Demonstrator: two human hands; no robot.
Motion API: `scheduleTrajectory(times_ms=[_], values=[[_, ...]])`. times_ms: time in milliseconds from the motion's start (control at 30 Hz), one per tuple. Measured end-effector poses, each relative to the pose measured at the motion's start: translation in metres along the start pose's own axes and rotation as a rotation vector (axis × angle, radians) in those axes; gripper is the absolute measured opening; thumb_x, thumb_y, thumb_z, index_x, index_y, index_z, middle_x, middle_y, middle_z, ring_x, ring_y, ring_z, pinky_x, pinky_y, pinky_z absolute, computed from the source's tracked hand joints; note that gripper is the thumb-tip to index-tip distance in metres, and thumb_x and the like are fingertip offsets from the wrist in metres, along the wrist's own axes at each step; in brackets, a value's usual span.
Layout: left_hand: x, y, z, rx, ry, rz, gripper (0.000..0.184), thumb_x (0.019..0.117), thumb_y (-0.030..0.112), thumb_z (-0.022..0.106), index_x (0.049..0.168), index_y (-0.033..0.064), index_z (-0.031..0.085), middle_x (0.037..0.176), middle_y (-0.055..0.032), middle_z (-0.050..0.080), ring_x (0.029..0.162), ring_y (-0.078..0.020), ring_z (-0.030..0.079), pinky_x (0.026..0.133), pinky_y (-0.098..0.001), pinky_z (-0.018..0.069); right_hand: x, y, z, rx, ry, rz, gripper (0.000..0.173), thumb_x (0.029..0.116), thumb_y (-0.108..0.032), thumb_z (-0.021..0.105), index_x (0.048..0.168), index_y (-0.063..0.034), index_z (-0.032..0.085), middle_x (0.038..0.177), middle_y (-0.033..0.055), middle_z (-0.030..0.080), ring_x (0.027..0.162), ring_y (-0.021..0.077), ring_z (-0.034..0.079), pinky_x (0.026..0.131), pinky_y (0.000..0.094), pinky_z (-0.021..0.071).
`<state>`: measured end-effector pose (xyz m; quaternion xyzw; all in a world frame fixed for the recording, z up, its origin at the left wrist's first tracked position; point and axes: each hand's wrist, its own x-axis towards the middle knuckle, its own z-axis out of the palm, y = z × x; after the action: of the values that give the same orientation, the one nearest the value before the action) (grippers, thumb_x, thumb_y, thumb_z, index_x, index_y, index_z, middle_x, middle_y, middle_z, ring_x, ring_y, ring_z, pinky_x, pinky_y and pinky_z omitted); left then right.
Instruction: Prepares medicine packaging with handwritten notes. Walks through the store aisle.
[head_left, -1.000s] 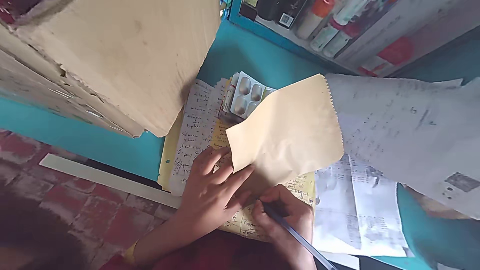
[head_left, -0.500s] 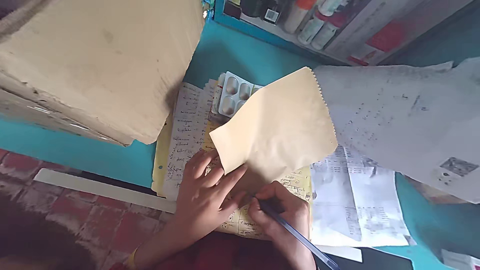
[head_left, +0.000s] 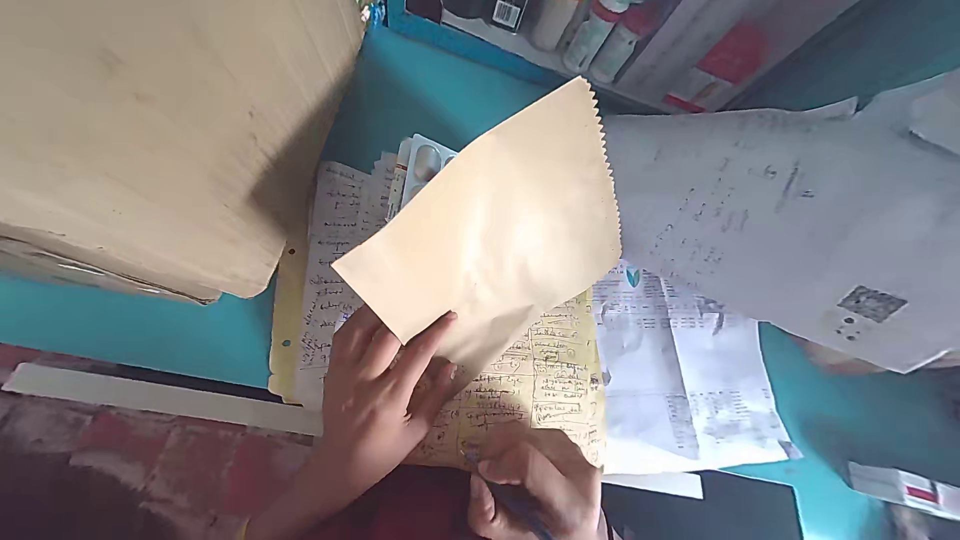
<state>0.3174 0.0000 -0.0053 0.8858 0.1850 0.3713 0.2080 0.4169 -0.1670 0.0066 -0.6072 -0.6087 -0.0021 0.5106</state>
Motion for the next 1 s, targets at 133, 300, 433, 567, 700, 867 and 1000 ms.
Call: scheduleTrajectory(times_ms=[133,300,433,567,700,867,1000], values=[[-0.001,-0.002,-0.001,-0.004,-0.012,0.013,0.034,0.0972,0.037,0.063,0.124,0.0178,0.073,0.124,-0.0111,0.069,0.127,-0.0278,0.054,0.108,-0.0407,0.0366,0.002,-0.005,-0.004,-0.084,-0.089,-0.136,0.011,0.1000,-0.014,0.059,0.090,-0.0091,0.057,0.075,0.0043,0.061,0.067,0.0118,0.062,0.061,0.0191,0.0519],[0.000,-0.002,-0.001,-0.013,-0.032,0.015,0.034,0.0979,0.035,0.060,0.123,0.0169,0.075,0.119,-0.0105,0.072,0.122,-0.0276,0.060,0.103,-0.0410,0.0418,0.007,-0.005,-0.004,-0.077,-0.181,-0.222,0.007,0.1013,-0.013,0.058,0.095,-0.0098,0.060,0.083,0.0062,0.062,0.070,0.0156,0.062,0.062,0.0226,0.0512],[0.000,-0.002,-0.001,-0.011,-0.041,0.007,0.035,0.0973,0.035,0.061,0.122,0.0154,0.075,0.118,-0.0113,0.073,0.116,-0.0273,0.063,0.097,-0.0405,0.0467,0.008,-0.004,-0.004,-0.093,-0.181,-0.222,0.008,0.1012,-0.012,0.057,0.094,-0.0094,0.060,0.082,0.0065,0.063,0.068,0.0156,0.061,0.060,0.0226,0.0504],[0.001,-0.001,-0.002,0.003,-0.046,0.017,0.035,0.0968,0.036,0.062,0.121,0.0140,0.075,0.117,-0.0122,0.073,0.116,-0.0287,0.064,0.098,-0.0415,0.0468,0.007,-0.002,-0.001,-0.113,-0.129,-0.128,0.007,0.0983,-0.010,0.060,0.092,-0.0070,0.060,0.082,0.0075,0.064,0.075,0.0148,0.065,0.066,0.0206,0.0540],[0.001,-0.001,-0.001,0.009,-0.042,0.037,0.034,0.0966,0.035,0.063,0.119,0.0139,0.076,0.114,-0.0128,0.074,0.115,-0.0291,0.065,0.101,-0.0419,0.0463,0.006,0.000,0.002,-0.137,-0.028,0.009,0.006,0.0952,-0.010,0.063,0.093,-0.0063,0.060,0.087,0.0069,0.063,0.081,0.0094,0.064,0.072,0.0138,0.0528],[0.000,-0.001,0.000,0.007,-0.034,0.059,0.032,0.0953,0.033,0.064,0.118,0.0150,0.077,0.114,-0.0122,0.073,0.117,-0.0277,0.064,0.103,-0.0406,0.0448,0.014,0.000,0.002,-0.188,0.095,0.185,0.008,0.0870,-0.008,0.067,0.089,-0.0018,0.063,0.085,0.0074,0.065,0.079,0.0017,0.063,0.071,0.0072,0.0502],[0.001,-0.002,-0.001,-0.009,-0.037,0.071,0.032,0.0971,0.034,0.062,0.116,0.0134,0.077,0.114,-0.0116,0.074,0.117,-0.0275,0.064,0.104,-0.0412,0.0455,0.013,-0.003,0.004,-0.288,-0.026,0.038,0.005,0.0929,-0.010,0.063,0.090,-0.0054,0.063,0.083,0.0080,0.065,0.078,0.0093,0.064,0.068,0.0134,0.0513]])
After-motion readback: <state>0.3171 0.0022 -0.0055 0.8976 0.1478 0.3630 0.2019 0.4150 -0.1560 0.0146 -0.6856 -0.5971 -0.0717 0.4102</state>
